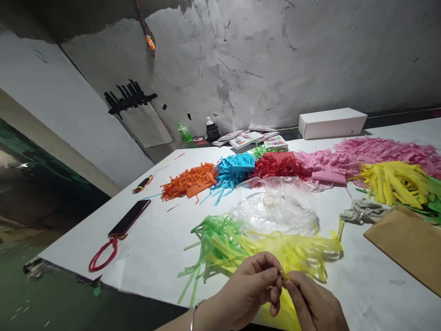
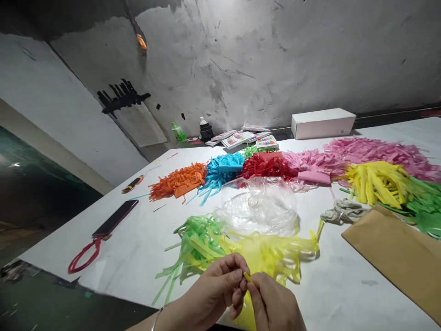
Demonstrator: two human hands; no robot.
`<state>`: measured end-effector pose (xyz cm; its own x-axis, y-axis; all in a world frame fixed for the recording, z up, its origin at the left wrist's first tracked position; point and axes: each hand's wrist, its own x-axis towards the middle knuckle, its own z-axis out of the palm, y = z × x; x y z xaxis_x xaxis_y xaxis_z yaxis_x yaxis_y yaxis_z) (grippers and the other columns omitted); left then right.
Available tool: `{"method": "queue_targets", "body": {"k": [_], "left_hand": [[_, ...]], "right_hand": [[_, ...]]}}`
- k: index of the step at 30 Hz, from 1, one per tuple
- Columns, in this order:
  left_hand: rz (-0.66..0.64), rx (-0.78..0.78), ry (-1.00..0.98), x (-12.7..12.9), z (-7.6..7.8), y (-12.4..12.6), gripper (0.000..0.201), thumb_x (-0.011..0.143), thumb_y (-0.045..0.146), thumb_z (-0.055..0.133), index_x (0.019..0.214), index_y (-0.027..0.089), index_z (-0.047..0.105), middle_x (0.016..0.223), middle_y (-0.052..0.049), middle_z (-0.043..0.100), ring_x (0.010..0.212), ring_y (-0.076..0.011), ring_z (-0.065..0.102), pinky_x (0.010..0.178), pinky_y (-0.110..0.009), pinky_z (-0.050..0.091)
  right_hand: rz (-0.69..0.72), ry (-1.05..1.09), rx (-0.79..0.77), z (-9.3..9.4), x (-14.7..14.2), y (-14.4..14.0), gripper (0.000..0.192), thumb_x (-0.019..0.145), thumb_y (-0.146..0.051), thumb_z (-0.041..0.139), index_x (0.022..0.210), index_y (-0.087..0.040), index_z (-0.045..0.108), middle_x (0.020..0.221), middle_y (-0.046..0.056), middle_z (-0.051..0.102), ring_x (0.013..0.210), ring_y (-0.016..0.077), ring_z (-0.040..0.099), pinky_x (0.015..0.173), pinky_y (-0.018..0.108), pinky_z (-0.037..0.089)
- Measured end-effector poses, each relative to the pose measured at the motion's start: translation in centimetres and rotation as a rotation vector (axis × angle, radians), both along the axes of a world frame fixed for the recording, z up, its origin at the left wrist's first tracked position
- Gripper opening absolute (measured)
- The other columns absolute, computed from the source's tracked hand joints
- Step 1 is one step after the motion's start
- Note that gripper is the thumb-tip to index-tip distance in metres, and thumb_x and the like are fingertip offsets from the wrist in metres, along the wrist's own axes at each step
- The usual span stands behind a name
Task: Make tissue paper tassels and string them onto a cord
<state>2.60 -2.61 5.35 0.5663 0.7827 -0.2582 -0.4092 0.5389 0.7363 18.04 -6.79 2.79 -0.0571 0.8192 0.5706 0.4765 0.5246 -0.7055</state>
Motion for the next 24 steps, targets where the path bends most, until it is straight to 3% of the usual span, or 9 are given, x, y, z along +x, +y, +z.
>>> {"method": "queue_targets", "body": {"k": [5, 8, 18, 24], "left_hand": [[0.056, 0.123, 0.057, 1.0, -1.6, -1.2, 0.033, 0.081, 0.041, 0.079, 0.085, 0.016, 0.058, 0.06, 0.004, 0.056, 0.043, -0.0053, 0.047, 0.042, -0.016, 0.042], [0.093, 0.157, 0.105, 1.6, -2.2, -1.7, 0.038, 0.081, 0.048, 0.078, 0.085, 0.016, 0.056, 0.057, 0.006, 0.053, 0.042, -0.0051, 0.046, 0.042, -0.015, 0.04], [0.186, 0.321, 0.243, 2.8, -1.6, -2.8, 0.039, 0.078, 0.048, 0.08, 0.087, 0.014, 0.064, 0.071, -0.001, 0.067, 0.055, -0.0126, 0.066, 0.057, -0.024, 0.051], [0.178, 0.256, 0.22, 2.5, -1.5, -2.7, 0.037, 0.077, 0.046, 0.081, 0.088, 0.012, 0.068, 0.067, -0.001, 0.067, 0.051, -0.0111, 0.064, 0.052, -0.022, 0.051]], "right_hand": [[-0.045, -0.177, 0.126, -0.5, 0.9, -0.7, 0.022, 0.103, -0.021, 0.04, 0.092, -0.02, 0.06, 0.068, 0.0, 0.062, 0.057, 0.0123, 0.064, 0.057, 0.02, 0.049], [-0.079, -0.23, 0.126, -0.7, 1.1, -1.3, 0.019, 0.102, -0.019, 0.041, 0.095, -0.019, 0.059, 0.069, 0.0, 0.061, 0.058, 0.0124, 0.063, 0.057, 0.02, 0.049], [-0.199, -0.137, 0.131, -1.2, 1.2, -1.5, 0.017, 0.103, -0.025, 0.043, 0.103, -0.019, 0.059, 0.077, 0.002, 0.068, 0.063, 0.0127, 0.068, 0.059, 0.02, 0.053], [-0.169, -0.066, -0.005, -1.5, 0.9, -1.6, 0.021, 0.104, -0.029, 0.042, 0.098, -0.021, 0.061, 0.076, 0.001, 0.067, 0.065, 0.0127, 0.067, 0.061, 0.02, 0.052]]}}
